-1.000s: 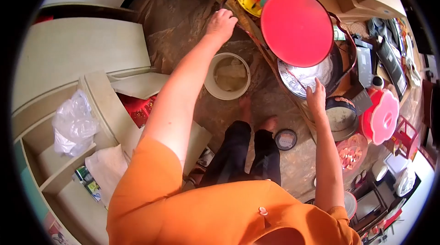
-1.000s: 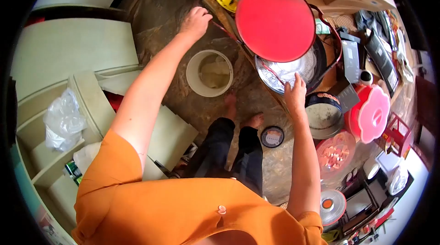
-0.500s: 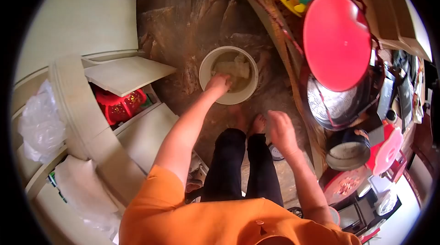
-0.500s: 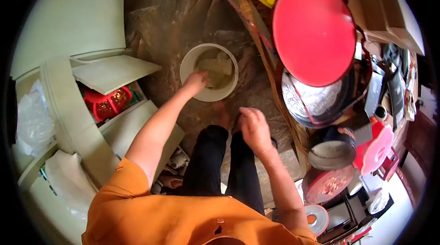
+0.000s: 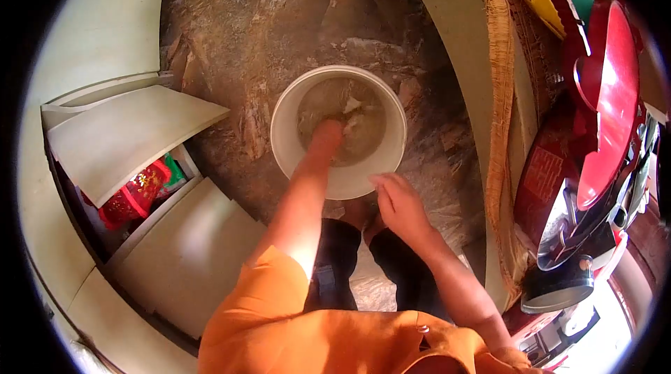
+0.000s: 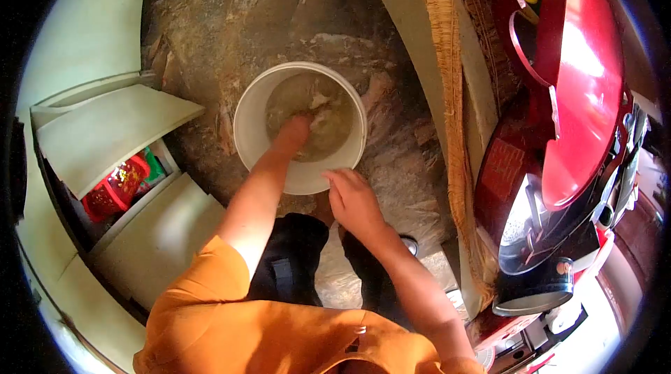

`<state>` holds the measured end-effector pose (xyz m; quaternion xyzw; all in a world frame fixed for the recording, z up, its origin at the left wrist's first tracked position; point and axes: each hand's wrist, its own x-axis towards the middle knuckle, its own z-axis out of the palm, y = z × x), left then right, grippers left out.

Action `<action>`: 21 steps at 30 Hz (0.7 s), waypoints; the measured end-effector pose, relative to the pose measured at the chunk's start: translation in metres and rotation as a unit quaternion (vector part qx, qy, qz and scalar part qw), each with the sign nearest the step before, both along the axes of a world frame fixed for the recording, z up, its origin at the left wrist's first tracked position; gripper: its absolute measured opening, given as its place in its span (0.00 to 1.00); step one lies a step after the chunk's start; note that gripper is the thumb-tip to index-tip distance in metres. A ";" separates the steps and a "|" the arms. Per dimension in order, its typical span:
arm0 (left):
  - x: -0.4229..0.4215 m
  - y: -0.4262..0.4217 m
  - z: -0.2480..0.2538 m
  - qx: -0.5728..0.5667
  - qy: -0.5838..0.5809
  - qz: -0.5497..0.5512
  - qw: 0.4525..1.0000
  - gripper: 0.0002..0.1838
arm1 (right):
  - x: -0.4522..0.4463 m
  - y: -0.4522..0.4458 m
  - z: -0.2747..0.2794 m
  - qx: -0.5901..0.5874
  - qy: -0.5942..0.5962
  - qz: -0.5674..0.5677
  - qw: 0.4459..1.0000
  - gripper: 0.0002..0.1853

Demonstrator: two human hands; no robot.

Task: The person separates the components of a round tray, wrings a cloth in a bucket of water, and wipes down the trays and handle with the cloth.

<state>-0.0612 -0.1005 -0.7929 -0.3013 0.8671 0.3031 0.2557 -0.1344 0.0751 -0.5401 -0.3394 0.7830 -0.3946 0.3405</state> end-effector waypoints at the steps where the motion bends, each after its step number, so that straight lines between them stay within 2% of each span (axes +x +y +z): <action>1: 0.002 -0.006 0.016 0.043 -0.012 0.022 0.999 0.13 | 0.001 -0.009 -0.002 -0.001 -0.035 -0.018 0.999 0.13; 3: -0.004 -0.010 0.072 0.076 0.020 0.019 0.997 0.13 | 0.000 -0.032 -0.010 -0.008 -0.103 -0.056 0.993 0.15; 5: -0.006 -0.008 0.135 0.101 0.077 0.040 0.991 0.13 | 0.013 -0.048 -0.042 0.019 -0.170 -0.156 0.973 0.22; 6: -0.001 -0.004 0.160 0.111 0.117 0.067 0.985 0.13 | 0.016 -0.056 -0.069 0.056 -0.241 -0.220 0.944 0.27; 8: 0.007 0.001 0.201 0.142 0.171 0.129 0.967 0.13 | 0.006 -0.073 -0.087 0.098 -0.407 -0.332 0.845 0.32; 9: 0.012 0.003 0.218 0.165 0.182 0.164 0.955 0.13 | 0.001 -0.079 -0.084 0.105 -0.499 -0.378 0.772 0.33; 10: 0.017 0.007 0.234 0.188 0.194 0.200 0.942 0.13 | 0.000 -0.080 -0.095 0.047 -0.595 -0.388 0.702 0.31; 11: 0.021 0.013 0.248 0.277 0.223 0.272 0.894 0.15 | -0.002 -0.080 -0.107 0.004 -0.681 -0.393 0.617 0.30; 14: 0.033 0.016 0.263 0.474 0.253 0.393 0.747 0.20 | -0.016 -0.092 -0.079 0.045 -0.696 -0.336 0.633 0.25; 15: 0.035 0.013 0.264 0.480 0.227 0.413 0.740 0.20 | -0.015 -0.091 -0.081 0.030 -0.694 -0.310 0.649 0.18; 18: 0.042 0.005 0.228 0.451 0.237 0.481 0.713 0.21 | -0.011 -0.089 -0.081 0.025 -0.574 -0.338 0.745 0.15; 19: 0.042 0.001 0.215 0.461 0.218 0.519 0.686 0.29 | -0.011 -0.089 -0.080 0.030 -0.537 -0.347 0.768 0.15; 21: 0.038 -0.007 0.210 0.459 0.164 0.551 0.678 0.34 | -0.009 -0.092 -0.078 0.039 -0.459 -0.364 0.809 0.15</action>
